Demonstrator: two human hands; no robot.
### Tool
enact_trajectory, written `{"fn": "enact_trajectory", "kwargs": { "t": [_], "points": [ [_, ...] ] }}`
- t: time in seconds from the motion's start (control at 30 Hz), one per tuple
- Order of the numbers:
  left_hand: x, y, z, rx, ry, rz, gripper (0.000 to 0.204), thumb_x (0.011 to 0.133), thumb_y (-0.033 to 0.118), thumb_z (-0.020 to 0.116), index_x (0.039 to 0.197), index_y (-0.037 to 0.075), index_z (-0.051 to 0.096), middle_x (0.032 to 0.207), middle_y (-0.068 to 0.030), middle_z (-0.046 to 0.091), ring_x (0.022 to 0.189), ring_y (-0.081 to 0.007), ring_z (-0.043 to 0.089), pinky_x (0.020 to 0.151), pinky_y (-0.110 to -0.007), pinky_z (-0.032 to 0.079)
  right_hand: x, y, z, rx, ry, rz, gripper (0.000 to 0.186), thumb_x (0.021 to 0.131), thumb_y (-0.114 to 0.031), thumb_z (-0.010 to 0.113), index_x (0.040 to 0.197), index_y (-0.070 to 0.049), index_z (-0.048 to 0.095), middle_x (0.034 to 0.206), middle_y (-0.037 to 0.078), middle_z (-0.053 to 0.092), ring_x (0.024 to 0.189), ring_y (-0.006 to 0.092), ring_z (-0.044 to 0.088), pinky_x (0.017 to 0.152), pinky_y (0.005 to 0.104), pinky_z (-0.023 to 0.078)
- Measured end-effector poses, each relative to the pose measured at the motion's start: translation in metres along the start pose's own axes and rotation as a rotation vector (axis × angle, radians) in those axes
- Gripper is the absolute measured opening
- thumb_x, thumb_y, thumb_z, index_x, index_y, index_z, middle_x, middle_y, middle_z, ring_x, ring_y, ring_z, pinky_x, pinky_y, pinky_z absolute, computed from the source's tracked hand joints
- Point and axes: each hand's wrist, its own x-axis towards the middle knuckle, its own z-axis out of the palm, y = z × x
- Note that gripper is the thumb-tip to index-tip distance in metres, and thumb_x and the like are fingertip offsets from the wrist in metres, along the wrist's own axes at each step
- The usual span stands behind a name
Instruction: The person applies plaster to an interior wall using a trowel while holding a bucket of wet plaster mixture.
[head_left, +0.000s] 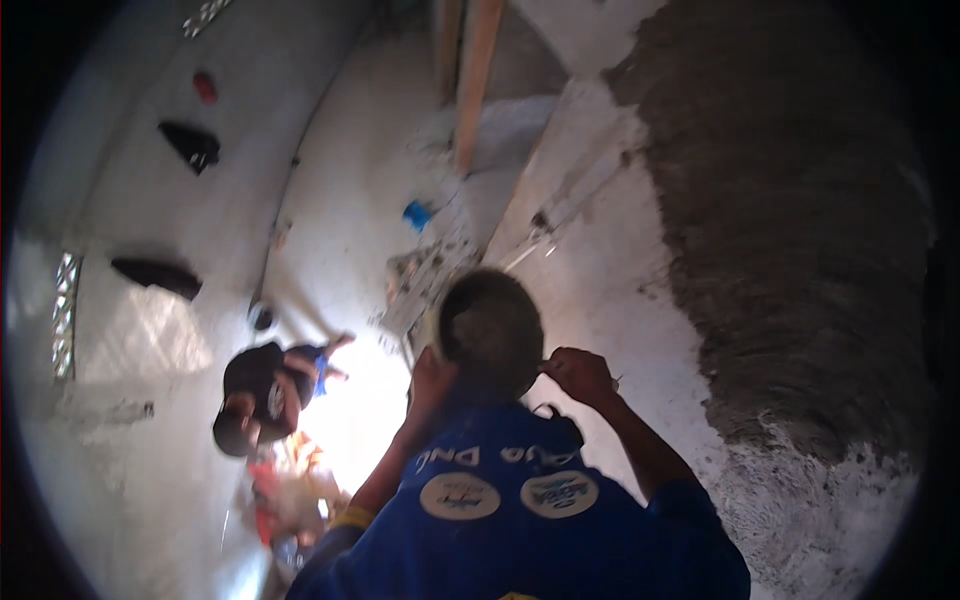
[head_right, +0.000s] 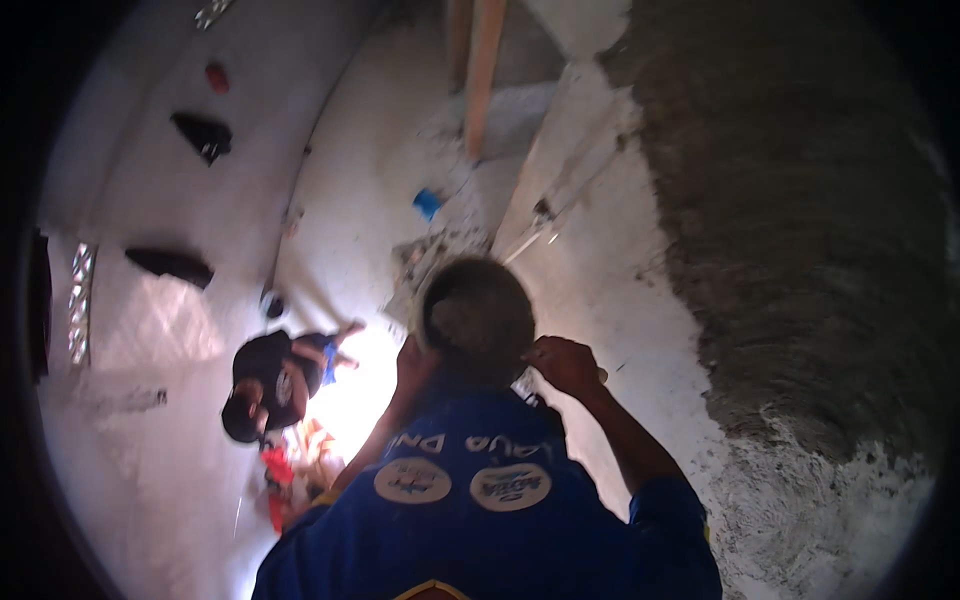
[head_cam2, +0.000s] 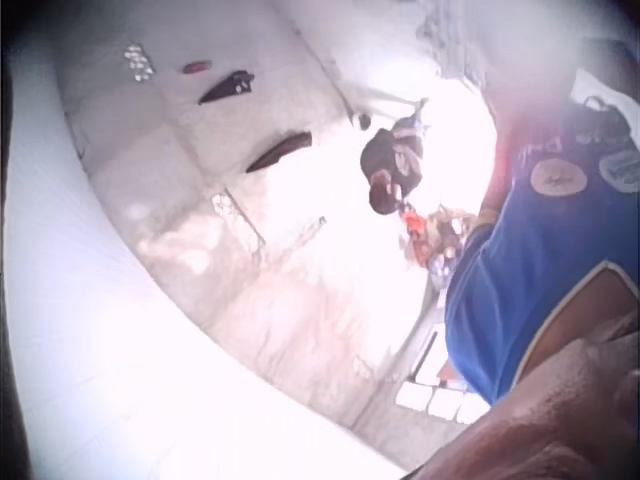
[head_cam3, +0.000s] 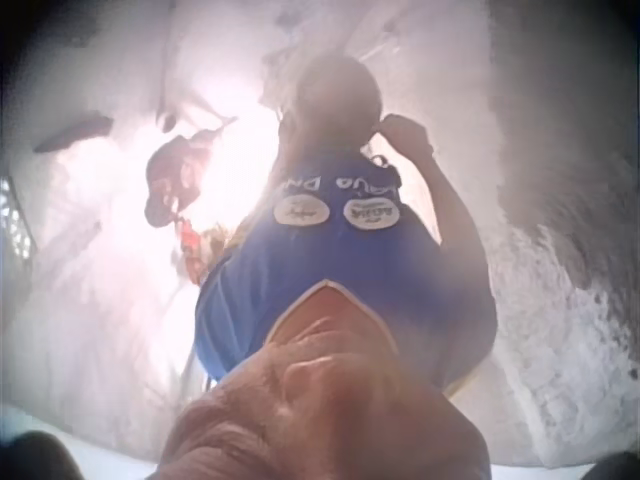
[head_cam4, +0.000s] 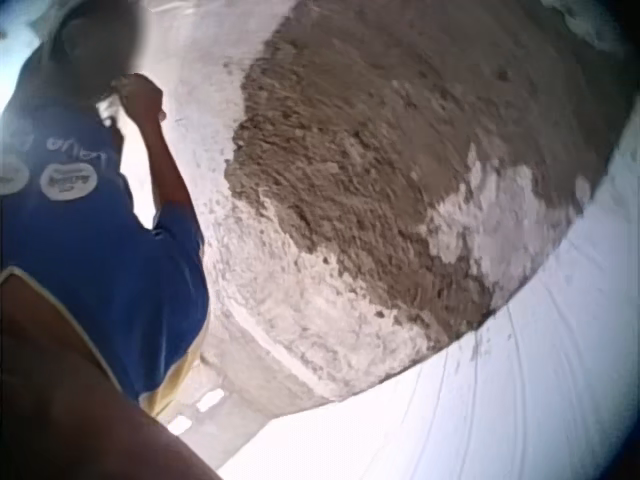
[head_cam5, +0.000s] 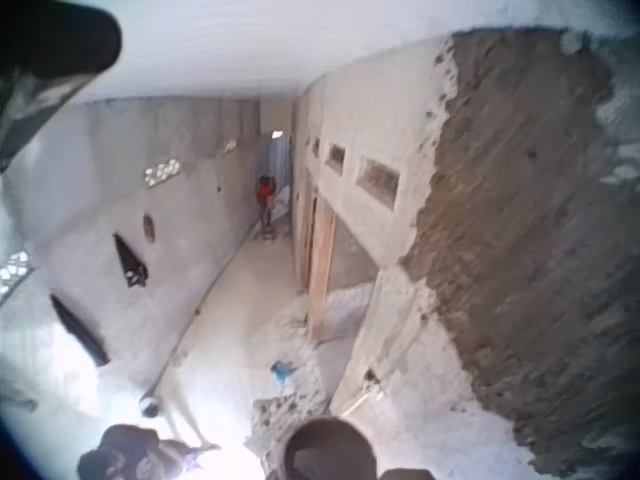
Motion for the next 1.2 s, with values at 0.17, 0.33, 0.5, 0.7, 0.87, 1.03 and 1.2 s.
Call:
{"fn": "enact_trajectory", "kwargs": {
  "t": [0.17, 0.33, 0.5, 0.7, 0.87, 1.03, 1.2],
  "points": [
    [0.006, 0.038, 0.003, -0.138, -0.003, 0.167, 0.050, 0.075, 0.018, 0.065, 0.119, -0.001, 0.051, 0.104, -0.0151, 0.061, 0.096, -0.0258, 0.058, 0.083, -0.037, 0.047, 0.030, -0.032, -0.119, -0.251, -0.034, -0.141, 0.038, 0.086, -0.048, 0.060, 0.087, -0.011, 0.065, 0.081, 0.010, 0.066, 0.078, 0.0315, 0.064, 0.068, 0.0421, 0.050],
    [0.008, 0.021, -0.005, -0.119, 0.097, -0.009, 0.043, 0.068, 0.013, 0.062, 0.107, -0.004, 0.052, 0.096, -0.0137, 0.060, 0.089, -0.0212, 0.056, 0.079, -0.033, 0.047, 0.038, -0.130, -0.342, -0.039, -0.106, -0.274, 0.036, 0.087, -0.041, 0.063, 0.099, -0.007, 0.067, 0.087, 0.009, 0.068, 0.077, 0.0212, 0.064, 0.073, 0.0380, 0.052],
    [0.007, 0.019, -0.007, -0.131, 0.089, -0.068, 0.037, 0.066, 0.007, 0.057, 0.100, -0.005, 0.051, 0.088, -0.0123, 0.058, 0.083, -0.0201, 0.055, 0.075, -0.033, 0.047, 0.061, -0.070, -0.461, 0.997, 0.521, -0.450, 0.014, 0.086, -0.020, 0.059, 0.087, -0.006, 0.057, 0.064, 0.004, 0.054, 0.054, 0.0127, 0.054, 0.048, 0.0282, 0.048],
    [0.003, 0.032, -0.030, -0.123, 0.219, 0.120, 0.038, 0.069, 0.012, 0.060, 0.101, -0.006, 0.051, 0.091, -0.0166, 0.057, 0.085, -0.0239, 0.054, 0.077, -0.035, 0.046, 0.100, -0.082, -0.221, 0.926, 0.078, 0.047, 0.026, 0.089, -0.026, 0.062, 0.095, -0.003, 0.054, 0.067, 0.003, 0.054, 0.052, 0.0108, 0.051, 0.045, 0.0283, 0.042],
    [-0.001, 0.034, -0.006, -0.029, 0.075, -0.060, 0.035, 0.070, 0.013, 0.059, 0.100, -0.003, 0.053, 0.084, -0.0145, 0.059, 0.079, -0.0231, 0.056, 0.074, -0.034, 0.047, 0.076, -0.005, -0.057, -0.375, -0.073, -0.044, 0.021, 0.081, -0.026, 0.064, 0.087, -0.006, 0.066, 0.080, 0.017, 0.067, 0.062, 0.0290, 0.066, 0.056, 0.0419, 0.051],
    [-0.014, 0.042, -0.001, -0.038, 0.022, -0.076, 0.030, 0.070, 0.012, 0.058, 0.096, -0.002, 0.054, 0.080, -0.0112, 0.059, 0.074, -0.0195, 0.055, 0.069, -0.033, 0.047, 0.086, 0.038, 0.098, -0.515, -0.101, -0.095, 0.016, 0.072, -0.020, 0.061, 0.078, -0.008, 0.069, 0.074, 0.014, 0.068, 0.067, 0.0286, 0.068, 0.058, 0.0429, 0.054],
    [-0.015, 0.060, 0.001, -0.309, -0.002, -0.145, 0.034, 0.070, 0.008, 0.058, 0.102, -0.002, 0.055, 0.085, -0.0091, 0.060, 0.078, -0.0172, 0.055, 0.072, -0.031, 0.047, 0.039, 0.016, 0.079, -0.286, -0.265, -0.048, 0.022, 0.078, -0.026, 0.057, 0.088, -0.009, 0.069, 0.082, 0.014, 0.069, 0.073, 0.0308, 0.068, 0.062, 0.0445, 0.054]
  ]
}}
